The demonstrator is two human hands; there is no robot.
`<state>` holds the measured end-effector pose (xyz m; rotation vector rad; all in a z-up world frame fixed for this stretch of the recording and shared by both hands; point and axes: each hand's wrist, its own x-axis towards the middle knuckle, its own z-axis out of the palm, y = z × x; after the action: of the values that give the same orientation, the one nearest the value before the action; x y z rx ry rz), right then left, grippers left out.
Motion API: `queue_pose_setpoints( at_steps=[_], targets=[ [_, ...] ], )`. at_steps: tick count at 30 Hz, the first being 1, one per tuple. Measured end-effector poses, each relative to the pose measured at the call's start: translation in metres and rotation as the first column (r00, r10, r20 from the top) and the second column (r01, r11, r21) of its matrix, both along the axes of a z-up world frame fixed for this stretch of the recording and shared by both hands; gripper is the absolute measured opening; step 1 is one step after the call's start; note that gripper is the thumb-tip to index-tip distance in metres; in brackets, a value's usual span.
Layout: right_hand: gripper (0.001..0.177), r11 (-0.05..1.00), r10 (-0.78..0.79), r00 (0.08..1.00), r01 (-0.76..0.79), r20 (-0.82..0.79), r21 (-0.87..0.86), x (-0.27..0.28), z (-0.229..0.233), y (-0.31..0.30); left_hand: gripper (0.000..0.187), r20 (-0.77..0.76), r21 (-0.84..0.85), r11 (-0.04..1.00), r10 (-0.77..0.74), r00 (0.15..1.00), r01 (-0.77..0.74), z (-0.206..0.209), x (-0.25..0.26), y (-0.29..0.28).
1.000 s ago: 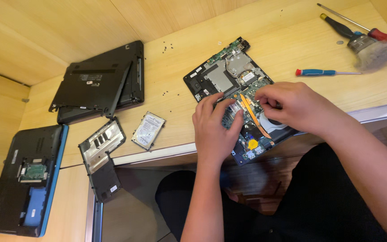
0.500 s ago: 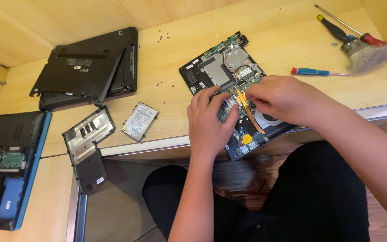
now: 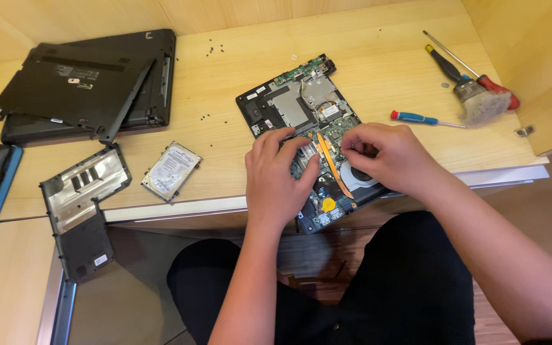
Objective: The person cleans a laptop motherboard with a brush, then installs a cooling fan and secures it with a screwdriver. They also handle a hard drive and other laptop components on the workbench.
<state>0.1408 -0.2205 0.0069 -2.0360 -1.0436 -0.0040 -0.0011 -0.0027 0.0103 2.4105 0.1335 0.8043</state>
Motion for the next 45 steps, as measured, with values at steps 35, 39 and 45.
queue_pose_setpoints(
  at_steps=[35,39,45],
  targets=[
    [0.025,0.938,-0.167,0.869,0.285,0.466,-0.195,0.046,0.023,-0.08,0.027,-0.009,-0.014,1.0,0.017,1.0,-0.017,-0.003,0.0,0.0],
    [0.018,0.871,-0.233,0.972,0.222,-0.029,0.439,-0.018,0.057,-0.056,0.028,0.022,-0.004,0.999,0.033,0.999,-0.033,-0.008,0.002,0.0],
    [0.014,0.624,-0.05,0.874,0.405,-0.483,0.668,-0.043,-0.004,-0.006,0.028,0.014,-0.023,0.999,0.037,0.999,-0.036,-0.003,0.0,-0.001]
  ],
)
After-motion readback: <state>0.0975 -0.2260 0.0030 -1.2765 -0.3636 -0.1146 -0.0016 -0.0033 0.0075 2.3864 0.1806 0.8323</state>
